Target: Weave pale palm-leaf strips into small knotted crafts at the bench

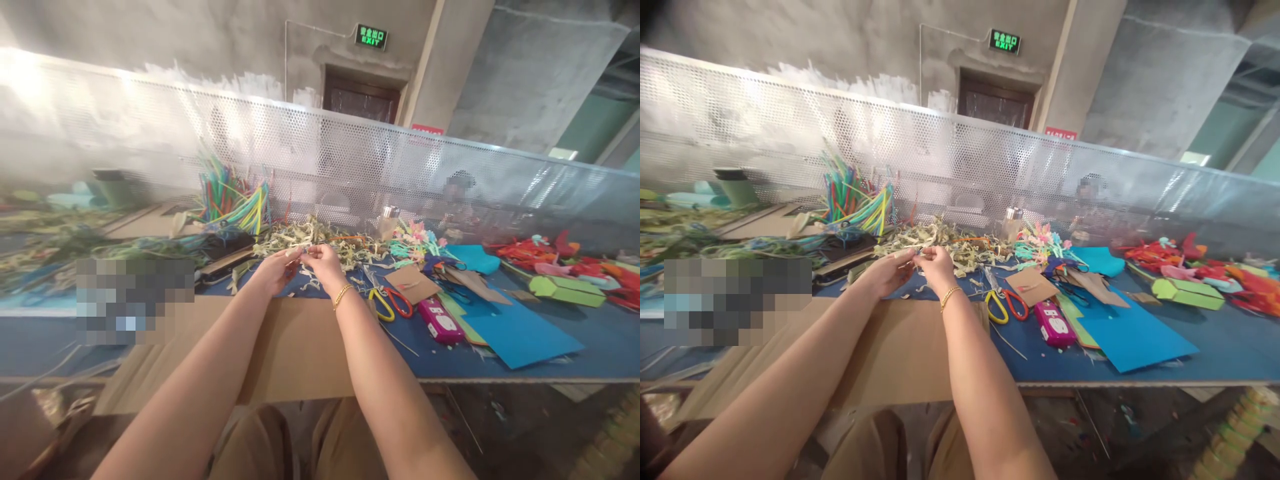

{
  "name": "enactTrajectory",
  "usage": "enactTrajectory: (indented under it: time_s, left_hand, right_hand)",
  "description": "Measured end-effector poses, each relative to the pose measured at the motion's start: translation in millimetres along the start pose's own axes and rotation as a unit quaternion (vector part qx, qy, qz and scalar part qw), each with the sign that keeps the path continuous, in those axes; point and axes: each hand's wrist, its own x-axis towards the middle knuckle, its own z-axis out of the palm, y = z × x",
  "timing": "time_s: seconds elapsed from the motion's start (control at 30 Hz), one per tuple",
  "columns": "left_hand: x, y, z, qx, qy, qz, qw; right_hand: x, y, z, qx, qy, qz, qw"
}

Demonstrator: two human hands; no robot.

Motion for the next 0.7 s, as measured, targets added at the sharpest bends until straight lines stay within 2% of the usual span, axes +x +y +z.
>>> enactTrajectory:
  time_s: [0.13, 0.2, 0.33, 0.47, 0.6, 0.7]
  left_hand:
    - [-0.6, 1.6, 2.0, -0.035, -0.017, -0.006, 0.999]
    - [-1.9, 2.3, 2.7, -0.028, -0.019, 0.011, 0.999]
    - [-2.9, 1.3, 1.3, -0.002, -0.028, 0.063, 0.998]
    - [-1.2, -0.5, -2.4, -0.02, -0.031, 0.049, 0.998]
    - [-1.4, -0.4, -3.1, -0.039, -0.018, 0.037, 0.998]
    - [-3.4, 0.1, -1.1, -0.044, -0.018, 0.035, 0.998]
  right_hand:
    - [1.8, 2.6, -0.3, -0.06, 0.0, -0.037, 0.998]
    - [2.7, 3.4, -0.7, -0.086, 0.002, -0.054, 0.995]
    - [4.2, 3.5, -2.4, -0.067, -0.015, -0.052, 0.996]
    - [3.6, -3.2, -6.1, -0.087, 0.016, -0.095, 0.992]
    - [-4.2, -15.2, -8.4, -0.217, 0.078, -0.204, 0.952]
    - [-11.5, -20.7, -6.5, -0.29, 0.087, -0.227, 0.926]
